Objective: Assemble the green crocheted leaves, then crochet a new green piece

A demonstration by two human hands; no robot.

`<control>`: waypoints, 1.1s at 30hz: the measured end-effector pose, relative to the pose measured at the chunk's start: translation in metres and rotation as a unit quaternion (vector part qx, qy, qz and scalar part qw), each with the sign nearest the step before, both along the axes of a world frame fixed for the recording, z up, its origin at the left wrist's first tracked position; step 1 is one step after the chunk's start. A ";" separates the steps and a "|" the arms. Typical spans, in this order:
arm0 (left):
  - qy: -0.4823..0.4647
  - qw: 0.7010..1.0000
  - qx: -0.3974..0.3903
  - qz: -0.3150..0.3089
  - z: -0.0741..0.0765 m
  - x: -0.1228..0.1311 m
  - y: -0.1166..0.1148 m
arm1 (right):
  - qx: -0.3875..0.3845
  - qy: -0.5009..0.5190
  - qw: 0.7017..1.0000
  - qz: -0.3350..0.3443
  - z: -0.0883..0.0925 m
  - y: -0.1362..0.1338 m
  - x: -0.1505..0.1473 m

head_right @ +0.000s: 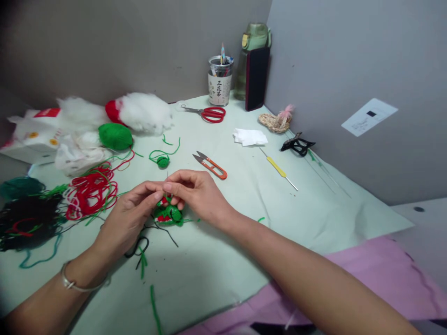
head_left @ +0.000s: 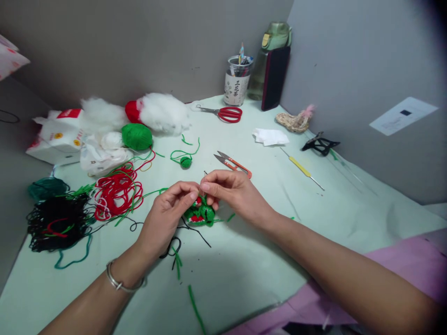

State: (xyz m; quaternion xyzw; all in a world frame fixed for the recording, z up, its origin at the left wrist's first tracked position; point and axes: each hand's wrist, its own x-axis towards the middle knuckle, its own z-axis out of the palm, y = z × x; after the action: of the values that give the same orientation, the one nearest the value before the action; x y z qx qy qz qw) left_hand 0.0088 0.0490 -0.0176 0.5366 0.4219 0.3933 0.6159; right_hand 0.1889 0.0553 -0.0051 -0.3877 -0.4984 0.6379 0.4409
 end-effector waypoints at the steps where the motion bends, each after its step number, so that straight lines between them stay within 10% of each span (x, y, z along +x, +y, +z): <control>1: -0.005 1.000 -0.003 0.004 -0.001 0.000 0.000 | 0.000 0.008 1.000 -0.001 0.000 0.000 0.001; 22: -0.056 0.992 -0.082 0.076 -0.004 -0.006 0.008 | 0.037 -0.041 0.998 -0.026 0.010 0.002 0.010; 28: -0.083 0.986 -0.096 0.108 -0.005 -0.004 0.009 | 0.277 -0.330 0.900 -0.065 0.002 0.000 0.013; 33: -0.066 0.987 -0.061 0.135 -0.007 -0.003 0.007 | 0.277 -0.395 0.876 -0.002 0.009 -0.006 0.012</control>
State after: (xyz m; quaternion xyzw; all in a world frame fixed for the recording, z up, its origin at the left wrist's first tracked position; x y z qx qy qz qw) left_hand 0.0056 0.0562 -0.0245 0.4090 0.4718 0.4814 0.6151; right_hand 0.2009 0.0490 0.0038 -0.4702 -0.7865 0.2667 0.2985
